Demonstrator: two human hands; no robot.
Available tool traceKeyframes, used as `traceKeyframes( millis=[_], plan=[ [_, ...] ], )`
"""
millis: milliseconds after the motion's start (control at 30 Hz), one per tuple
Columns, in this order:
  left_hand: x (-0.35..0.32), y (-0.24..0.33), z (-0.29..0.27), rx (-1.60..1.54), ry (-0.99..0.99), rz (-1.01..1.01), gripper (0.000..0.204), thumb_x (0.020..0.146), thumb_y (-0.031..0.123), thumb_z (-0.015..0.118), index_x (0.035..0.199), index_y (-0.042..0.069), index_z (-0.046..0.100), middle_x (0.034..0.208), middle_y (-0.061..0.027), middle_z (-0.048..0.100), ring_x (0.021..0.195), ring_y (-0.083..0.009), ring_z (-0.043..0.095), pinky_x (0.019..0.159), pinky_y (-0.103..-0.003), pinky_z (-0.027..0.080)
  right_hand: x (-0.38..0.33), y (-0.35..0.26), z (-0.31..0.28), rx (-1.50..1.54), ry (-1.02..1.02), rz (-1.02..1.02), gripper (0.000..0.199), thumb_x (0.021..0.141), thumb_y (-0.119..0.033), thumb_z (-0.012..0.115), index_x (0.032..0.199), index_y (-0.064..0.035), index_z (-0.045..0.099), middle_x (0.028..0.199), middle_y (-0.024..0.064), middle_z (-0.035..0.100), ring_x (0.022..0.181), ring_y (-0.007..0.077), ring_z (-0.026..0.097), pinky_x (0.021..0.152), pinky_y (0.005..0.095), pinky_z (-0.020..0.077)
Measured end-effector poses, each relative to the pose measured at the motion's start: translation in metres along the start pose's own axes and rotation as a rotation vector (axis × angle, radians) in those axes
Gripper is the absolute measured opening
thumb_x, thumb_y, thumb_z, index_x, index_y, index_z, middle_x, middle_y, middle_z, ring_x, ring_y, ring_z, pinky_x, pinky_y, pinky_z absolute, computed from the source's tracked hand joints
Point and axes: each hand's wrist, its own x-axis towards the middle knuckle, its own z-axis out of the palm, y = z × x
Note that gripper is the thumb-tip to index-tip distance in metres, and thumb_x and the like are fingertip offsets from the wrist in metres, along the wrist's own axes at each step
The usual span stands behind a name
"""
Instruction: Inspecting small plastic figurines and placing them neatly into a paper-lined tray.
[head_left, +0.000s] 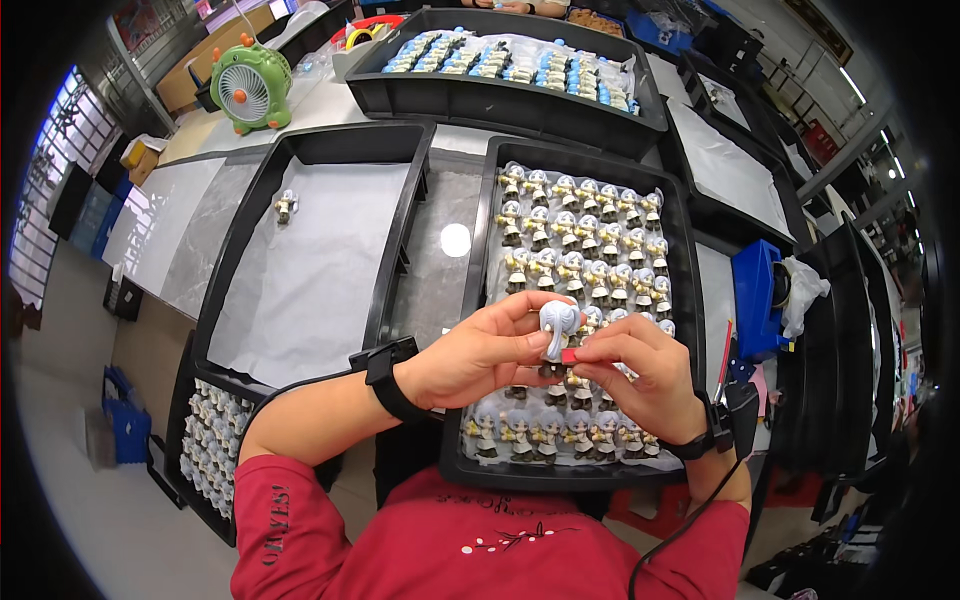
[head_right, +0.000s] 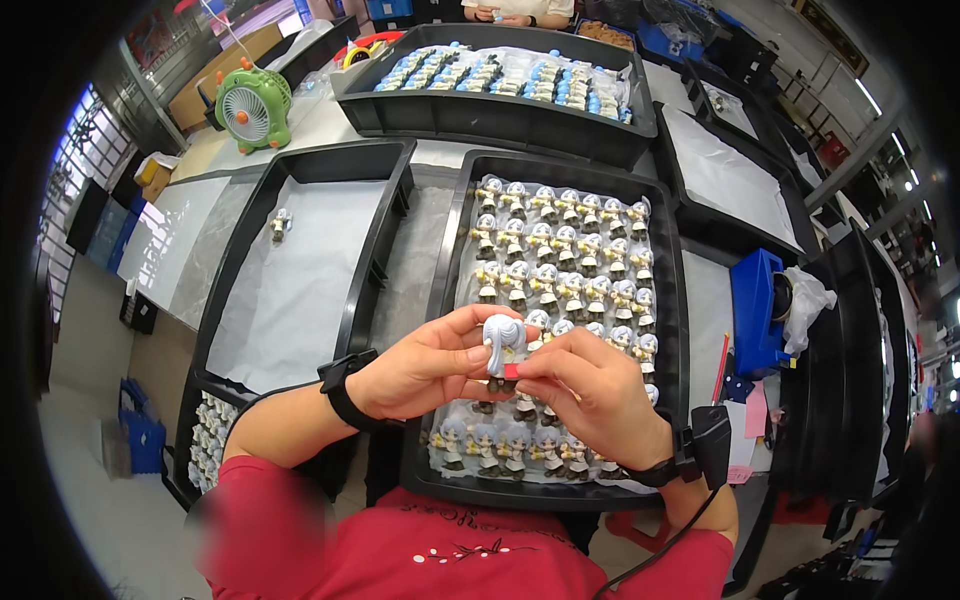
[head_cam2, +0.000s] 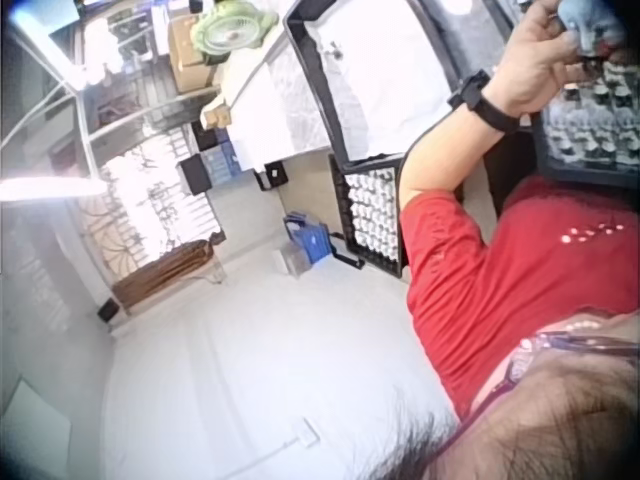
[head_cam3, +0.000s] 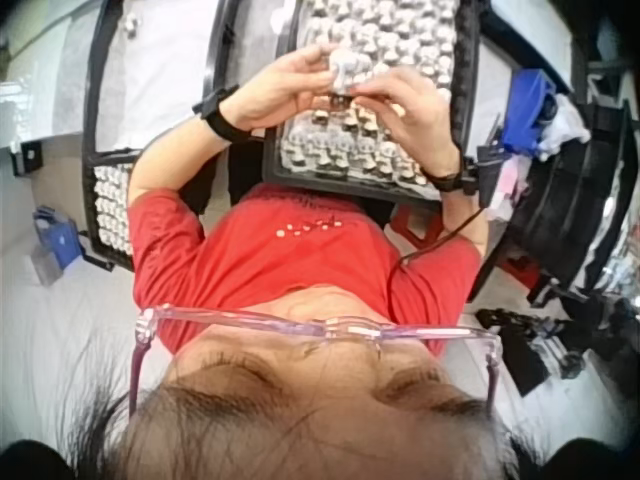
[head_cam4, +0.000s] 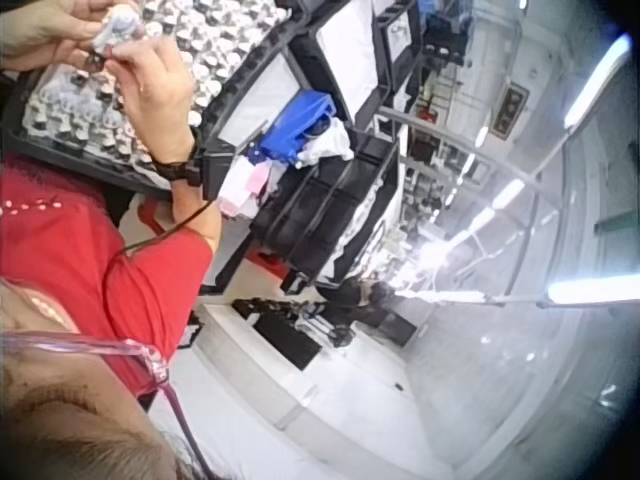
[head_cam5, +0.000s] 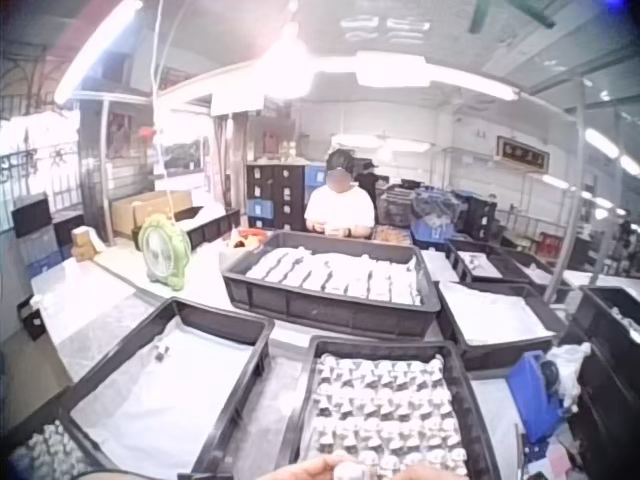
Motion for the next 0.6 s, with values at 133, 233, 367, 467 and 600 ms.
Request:
traceKeyframes(
  millis=[133, 233, 367, 467, 600],
  plan=[
    [0.002, -0.004, -0.004, -0.003, -0.023, -0.034, 0.042, 0.094, 0.012, 0.050, 0.133, 0.010, 0.035, 0.134, -0.0097, 0.043, 0.117, -0.0211, 0.050, 0.094, -0.041, 0.046, -0.001, 0.008, 0.006, -0.012, -0.004, -0.051, 0.024, 0.069, -0.001, 0.075, 0.090, -0.0070, 0.067, 0.084, 0.0055, 0.063, 0.076, 0.0171, 0.063, 0.063, 0.0257, 0.0523],
    [0.002, -0.006, -0.006, -0.014, -0.038, -0.051, 0.042, 0.094, 0.012, 0.049, 0.133, 0.010, 0.035, 0.134, -0.0095, 0.043, 0.117, -0.0207, 0.050, 0.094, -0.041, 0.046, 0.000, 0.009, 0.009, -0.041, 0.011, -0.162, 0.024, 0.069, -0.001, 0.072, 0.091, -0.0073, 0.065, 0.085, 0.0044, 0.061, 0.070, 0.0194, 0.060, 0.059, 0.0281, 0.0496],
    [0.000, -0.006, -0.005, 0.040, -0.047, -0.090, 0.041, 0.094, 0.013, 0.049, 0.133, 0.010, 0.035, 0.133, -0.0084, 0.044, 0.116, -0.0198, 0.050, 0.094, -0.041, 0.046, 0.002, 0.006, 0.005, -0.075, -0.059, -0.225, 0.024, 0.067, 0.000, 0.072, 0.090, -0.0063, 0.065, 0.083, 0.0035, 0.060, 0.069, 0.0201, 0.058, 0.059, 0.0301, 0.0479],
    [-0.002, -0.009, -0.004, 0.038, -0.073, -0.081, 0.040, 0.095, 0.014, 0.049, 0.133, 0.010, 0.036, 0.131, -0.0070, 0.046, 0.115, -0.0189, 0.050, 0.094, -0.040, 0.046, -0.001, 0.002, -0.004, -0.084, -0.092, -0.225, 0.024, 0.068, 0.000, 0.071, 0.090, -0.0060, 0.065, 0.082, 0.0038, 0.059, 0.069, 0.0198, 0.056, 0.058, 0.0307, 0.0465],
    [-0.002, -0.004, 0.000, 0.030, -0.056, -0.054, 0.041, 0.094, 0.015, 0.049, 0.133, 0.010, 0.035, 0.129, -0.0058, 0.047, 0.114, -0.0182, 0.051, 0.094, -0.040, 0.046, -0.005, 0.001, -0.003, -0.101, -0.014, -0.208, 0.025, 0.068, 0.001, 0.071, 0.091, -0.0060, 0.065, 0.082, 0.0042, 0.058, 0.070, 0.0195, 0.055, 0.059, 0.0301, 0.0457]
  ],
)
